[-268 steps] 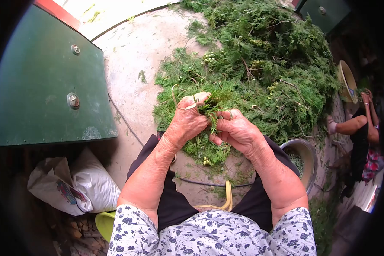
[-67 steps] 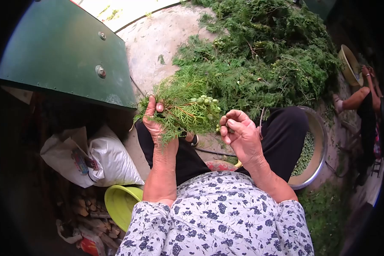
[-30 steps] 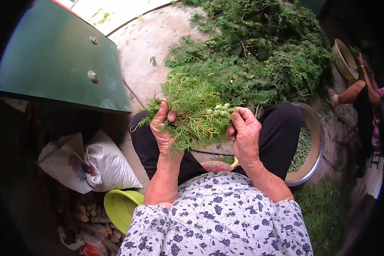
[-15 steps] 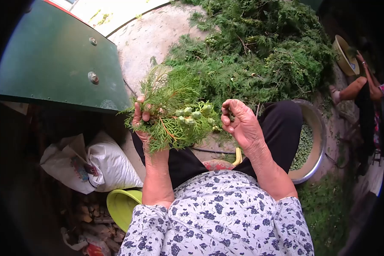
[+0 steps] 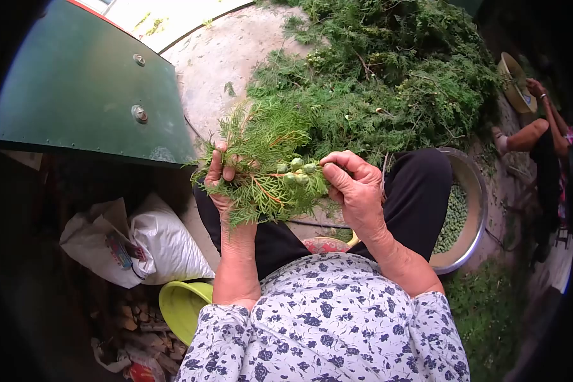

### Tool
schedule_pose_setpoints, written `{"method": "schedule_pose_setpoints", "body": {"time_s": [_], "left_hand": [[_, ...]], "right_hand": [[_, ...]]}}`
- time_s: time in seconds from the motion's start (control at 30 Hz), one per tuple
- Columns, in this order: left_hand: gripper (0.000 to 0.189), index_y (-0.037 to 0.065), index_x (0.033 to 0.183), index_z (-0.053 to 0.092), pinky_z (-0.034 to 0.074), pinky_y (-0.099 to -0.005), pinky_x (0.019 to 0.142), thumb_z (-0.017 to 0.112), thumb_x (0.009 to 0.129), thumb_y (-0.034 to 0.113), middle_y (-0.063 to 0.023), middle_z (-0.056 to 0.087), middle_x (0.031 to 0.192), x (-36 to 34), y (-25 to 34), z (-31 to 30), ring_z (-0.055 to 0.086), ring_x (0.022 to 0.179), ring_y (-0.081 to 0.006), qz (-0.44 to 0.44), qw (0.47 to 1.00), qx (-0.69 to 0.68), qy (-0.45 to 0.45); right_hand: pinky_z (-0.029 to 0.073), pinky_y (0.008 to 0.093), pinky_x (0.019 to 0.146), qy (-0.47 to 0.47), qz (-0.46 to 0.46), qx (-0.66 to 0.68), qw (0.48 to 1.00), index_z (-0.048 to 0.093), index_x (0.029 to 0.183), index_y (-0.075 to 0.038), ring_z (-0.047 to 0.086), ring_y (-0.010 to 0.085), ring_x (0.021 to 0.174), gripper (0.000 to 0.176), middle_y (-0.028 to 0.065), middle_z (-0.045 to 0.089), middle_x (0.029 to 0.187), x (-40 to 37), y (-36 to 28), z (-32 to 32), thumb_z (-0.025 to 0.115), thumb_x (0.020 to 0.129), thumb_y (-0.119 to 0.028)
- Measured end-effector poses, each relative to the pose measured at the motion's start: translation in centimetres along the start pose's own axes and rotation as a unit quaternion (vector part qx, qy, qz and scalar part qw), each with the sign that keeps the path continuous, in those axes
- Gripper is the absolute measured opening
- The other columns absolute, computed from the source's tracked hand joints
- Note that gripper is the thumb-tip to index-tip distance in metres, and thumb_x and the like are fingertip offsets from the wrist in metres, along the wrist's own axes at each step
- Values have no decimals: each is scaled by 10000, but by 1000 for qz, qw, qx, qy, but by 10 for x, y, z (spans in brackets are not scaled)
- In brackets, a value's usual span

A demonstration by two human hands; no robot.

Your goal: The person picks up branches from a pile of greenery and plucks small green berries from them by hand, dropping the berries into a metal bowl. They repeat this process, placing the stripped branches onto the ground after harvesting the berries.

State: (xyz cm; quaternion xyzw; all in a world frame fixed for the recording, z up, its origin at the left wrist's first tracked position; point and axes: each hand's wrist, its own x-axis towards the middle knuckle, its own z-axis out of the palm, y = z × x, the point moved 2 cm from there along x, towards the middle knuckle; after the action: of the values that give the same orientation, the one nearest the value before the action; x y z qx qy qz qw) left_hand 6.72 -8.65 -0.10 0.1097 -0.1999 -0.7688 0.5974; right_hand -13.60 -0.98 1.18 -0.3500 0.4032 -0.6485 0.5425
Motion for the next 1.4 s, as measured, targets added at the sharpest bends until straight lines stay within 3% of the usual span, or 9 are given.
{"method": "schedule_pose_setpoints", "body": {"time_s": [0.03, 0.1, 0.5, 0.9, 1.07, 1.2, 1.23, 1.33, 1.4], "left_hand": [[171, 115, 984, 533, 513, -410, 628, 447, 927, 251, 29, 503, 605, 1, 2, 2, 582, 660, -226, 1, 1000, 0, -1], [172, 115, 971, 546, 508, -418, 626, 454, 924, 252, 33, 498, 602, 4, 12, 3, 580, 667, -223, -7, 997, -71, 11], [229, 103, 978, 564, 501, -457, 680, 412, 940, 269, 29, 498, 606, 4, 10, -10, 590, 749, -262, 14, 999, -38, -5], [246, 99, 979, 569, 518, -471, 615, 397, 942, 272, 26, 493, 583, 1, 3, -12, 599, 726, -272, -5, 998, -35, 43], [203, 101, 860, 557, 525, -410, 585, 454, 921, 266, -3, 494, 599, -1, -2, 9, 571, 616, -227, 13, 983, 19, 182], [286, 130, 677, 496, 503, -380, 586, 432, 923, 261, -25, 513, 641, 4, 12, -62, 567, 628, -216, 25, 995, -12, 100], [311, 129, 654, 467, 486, -388, 548, 415, 924, 273, -27, 517, 656, 3, 14, -20, 558, 607, -219, 10, 993, 21, 112], [314, 126, 666, 479, 480, -407, 514, 402, 925, 286, -22, 512, 648, 1, 14, -8, 548, 574, -226, 53, 966, 51, 246], [306, 131, 666, 476, 481, -411, 499, 399, 925, 274, -12, 506, 649, 6, 15, -25, 552, 579, -228, 19, 994, 7, 105]], "right_hand": [[321, 202, 452, 59, 112, 188, 974, 602, 935, -17, 417, 52, 545, 147, -9, 489, 654, -1, 4, -4, 616, 841, -129], [345, 204, 443, 106, 73, 255, 958, 582, 901, -20, 450, 74, 549, 122, 10, 525, 668, 9, 0, -22, 587, 861, -135], [330, 190, 378, -8, 290, 198, 936, 538, 893, -37, 506, 104, 537, 222, 48, 544, 749, -14, 6, 10, 561, 884, -257], [293, 161, 352, -3, 253, 167, 953, 555, 828, -49, 450, 35, 460, 239, -11, 502, 625, -9, 15, 14, 585, 870, -282], [295, 192, 378, 16, 223, 61, 973, 553, 748, -31, 431, 58, 451, 267, -3, 485, 578, -18, 4, 11, 560, 869, -268], [294, 232, 389, -4, 249, 231, 941, 546, 721, 4, 419, 107, 435, 195, 30, 463, 555, -22, 8, -4, 523, 802, -172], [291, 242, 386, -7, 241, 296, 924, 545, 714, 13, 414, 123, 426, 167, 41, 454, 545, -22, 9, -13, 517, 775, -140], [367, 250, 440, -20, 247, 276, 929, 542, 840, 14, 490, 156, 538, 170, 76, 513, 694, -16, 13, -17, 511, 749, -126], [431, 261, 512, -46, 233, 290, 927, 517, 979, 6, 542, 164, 689, 247, 102, 545, 874, -11, 18, -14, 532, 747, -73]]}}
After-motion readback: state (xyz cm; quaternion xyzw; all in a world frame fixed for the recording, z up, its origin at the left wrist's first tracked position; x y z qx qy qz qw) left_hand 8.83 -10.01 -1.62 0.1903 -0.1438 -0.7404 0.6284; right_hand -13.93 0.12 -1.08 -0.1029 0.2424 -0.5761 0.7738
